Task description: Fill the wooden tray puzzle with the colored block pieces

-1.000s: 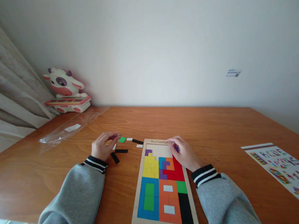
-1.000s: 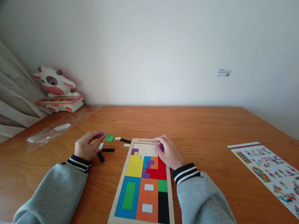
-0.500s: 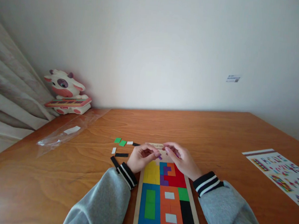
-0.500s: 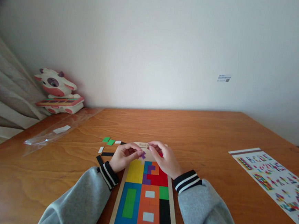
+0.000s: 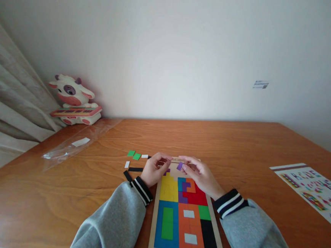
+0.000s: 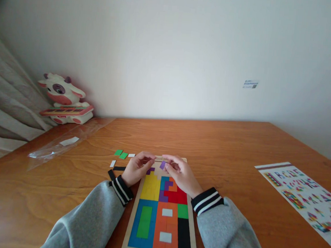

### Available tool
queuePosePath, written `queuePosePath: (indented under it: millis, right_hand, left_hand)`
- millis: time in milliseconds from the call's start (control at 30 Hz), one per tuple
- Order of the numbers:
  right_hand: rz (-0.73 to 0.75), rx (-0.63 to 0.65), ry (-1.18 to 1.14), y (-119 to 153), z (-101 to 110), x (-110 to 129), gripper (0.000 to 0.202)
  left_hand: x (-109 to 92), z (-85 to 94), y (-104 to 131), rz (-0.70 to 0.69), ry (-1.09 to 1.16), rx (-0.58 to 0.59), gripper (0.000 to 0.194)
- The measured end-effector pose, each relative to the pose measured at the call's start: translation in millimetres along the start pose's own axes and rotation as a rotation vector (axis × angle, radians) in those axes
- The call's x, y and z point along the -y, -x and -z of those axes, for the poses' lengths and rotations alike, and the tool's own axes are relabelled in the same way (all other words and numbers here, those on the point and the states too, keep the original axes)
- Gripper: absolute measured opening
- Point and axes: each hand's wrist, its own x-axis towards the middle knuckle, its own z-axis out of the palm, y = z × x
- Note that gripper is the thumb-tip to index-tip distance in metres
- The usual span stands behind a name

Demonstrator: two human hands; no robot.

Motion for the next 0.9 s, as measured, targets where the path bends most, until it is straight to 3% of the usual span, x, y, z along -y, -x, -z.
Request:
queuePosePath:
  millis: [133,300,500,633,733,900]
  right_hand:
    - [0.086,-0.058,0.203,1,-1,5,0.024]
    - [0.179,-0.096,0.455,-4,-8,19,0.025]
    - [0.168,-0.174,0.383,-16,-14,9,0.032]
    - [0.110,-0.236,0.266,-13,-14,2,0.028]
    - [0.059,-0.198,0.171,-6,-13,4,0.028]
    - [0.028,-0.162,0.316,0,-13,4,0.023]
  left_hand:
    - [6,11.2,-5,0.021,-0.221,-0.131,0.016]
    - [11,12.1,-9,0.071,-0.298,-0.134,0.016]
    - [4,9.5,-6,0.043,-0.310,-0.125,0.021]
    - [-7,2.3,1,-0.052,-0.254,0.041,0.030]
    - [-10,-2.6,5,-0.052,-0.208,0.130,0.028]
    - [-5,3.0,2,0.001,-0.261,0.051,0.027]
